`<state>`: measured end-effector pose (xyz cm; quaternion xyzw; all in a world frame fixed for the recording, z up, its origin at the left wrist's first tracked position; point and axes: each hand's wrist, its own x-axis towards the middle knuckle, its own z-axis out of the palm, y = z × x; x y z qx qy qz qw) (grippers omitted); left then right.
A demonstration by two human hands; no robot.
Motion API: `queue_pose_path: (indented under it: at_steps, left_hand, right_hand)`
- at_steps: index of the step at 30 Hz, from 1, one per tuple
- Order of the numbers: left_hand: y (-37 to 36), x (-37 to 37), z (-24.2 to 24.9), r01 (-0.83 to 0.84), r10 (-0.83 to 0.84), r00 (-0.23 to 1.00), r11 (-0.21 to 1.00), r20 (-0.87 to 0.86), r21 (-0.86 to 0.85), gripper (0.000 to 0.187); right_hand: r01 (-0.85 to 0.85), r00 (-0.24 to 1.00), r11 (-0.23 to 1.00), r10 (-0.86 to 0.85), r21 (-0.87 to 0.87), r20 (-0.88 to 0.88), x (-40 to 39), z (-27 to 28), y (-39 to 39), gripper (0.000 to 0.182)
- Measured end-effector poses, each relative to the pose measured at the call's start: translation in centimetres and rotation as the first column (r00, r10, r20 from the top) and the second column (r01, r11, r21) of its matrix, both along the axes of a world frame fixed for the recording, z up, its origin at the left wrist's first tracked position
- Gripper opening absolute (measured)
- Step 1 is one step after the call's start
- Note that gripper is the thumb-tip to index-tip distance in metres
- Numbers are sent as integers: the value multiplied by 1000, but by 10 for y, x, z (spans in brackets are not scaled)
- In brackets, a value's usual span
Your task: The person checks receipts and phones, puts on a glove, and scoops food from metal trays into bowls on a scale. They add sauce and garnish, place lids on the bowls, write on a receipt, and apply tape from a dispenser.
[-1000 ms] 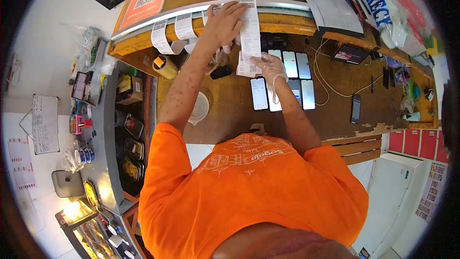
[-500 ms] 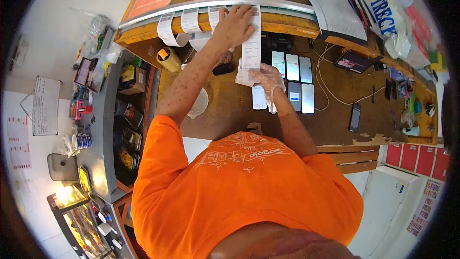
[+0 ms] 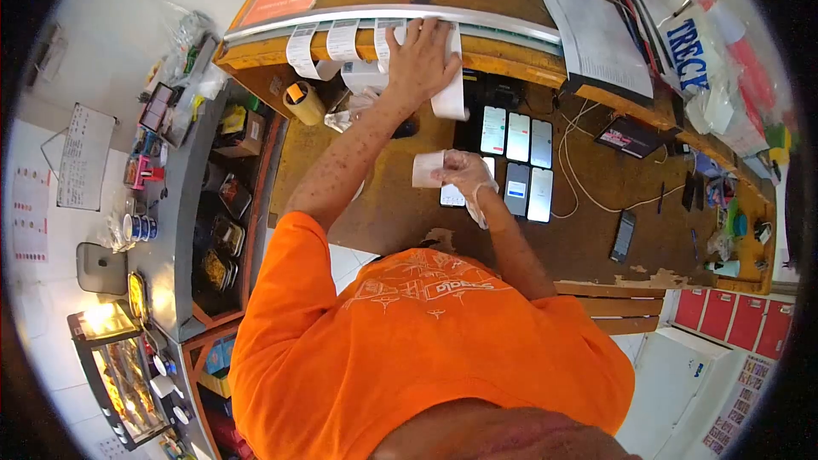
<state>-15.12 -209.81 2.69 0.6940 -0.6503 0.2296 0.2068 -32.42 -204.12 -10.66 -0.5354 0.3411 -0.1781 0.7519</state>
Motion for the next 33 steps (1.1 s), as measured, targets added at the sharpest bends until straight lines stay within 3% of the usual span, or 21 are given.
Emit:
queue_pose_path:
  at_steps: [2,4,6,7,8,9,11,12,13,17,19,22,23,26,27,28,30,31,32,33]
  left_hand:
    - [1,4,-1,-16,16,999,1000,45,11,50]
    - [0,1,-9,-63,64,994,998,-90,22,51]
    - [7,-12,-13,49,-97,964,980,-248,-194,48]
    - [16,-31,-26,84,-125,955,984,-267,-158,48]
    - [34,-52,-36,164,-167,957,986,-238,-32,47]
    - [45,-68,-47,231,-210,955,969,-208,86,47]
    - [60,-105,-111,424,-404,905,818,-137,389,49]
    - [68,-124,-151,483,-465,874,806,-139,341,46]
    - [72,-139,-176,497,-456,866,740,-205,452,46]
    - [72,-179,-247,458,-377,888,672,-263,582,49]
    - [71,-189,-263,361,-265,933,686,-245,632,49]
    - [71,-194,-270,356,-224,934,672,-280,649,47]
    - [73,-193,-269,404,-274,912,732,-306,549,47]
    - [78,-191,-266,380,-275,925,695,-262,610,47]
    - [78,-190,-267,405,-274,912,721,-306,562,61]
    - [79,-186,-266,402,-271,913,721,-305,564,61]
    - [83,-173,-273,241,-12,913,822,-408,516,78]
    - [84,-158,-291,118,95,899,887,-428,446,95]
    - [83,-147,-289,-134,479,829,672,-289,728,101]
    - [83,-134,-281,-227,625,655,699,-425,679,100]
  right_hand:
    - [-29,994,996,37,80,-100,-11,-19,15,28]
    - [35,995,988,-20,150,-97,-29,-41,30,29]
    - [60,970,996,-41,71,-238,-49,-59,46,32]
    - [60,965,991,-27,117,-261,-65,-59,51,34]
    - [68,919,989,-11,131,-394,-79,-40,54,37]
    - [71,887,995,-29,74,-461,-94,-39,59,37]
    - [68,848,997,-43,29,-528,-123,-44,71,38]
    - [231,854,971,-175,55,-491,-137,-47,81,38]
    - [387,835,918,-310,84,-456,-150,-51,89,39]
    - [437,788,893,-322,109,-524,-203,-89,112,38]
    - [549,703,835,-473,-17,-531,-222,-94,129,37]
    - [609,675,792,-487,45,-554,-242,-108,147,36]
    - [612,671,789,-487,47,-558,-243,-106,152,36]
    - [698,620,715,-574,43,-535,-244,-101,162,37]
    - [687,629,725,-560,47,-539,-244,-99,161,36]
    - [675,637,736,-548,50,-543,-243,-99,160,35]
    - [701,627,711,-581,51,-519,-242,-108,161,34]
    - [730,612,682,-618,50,-493,-241,-113,159,33]
    - [727,615,684,-619,49,-489,-241,-110,155,33]
    - [699,641,710,-570,84,-514,-241,-102,149,35]
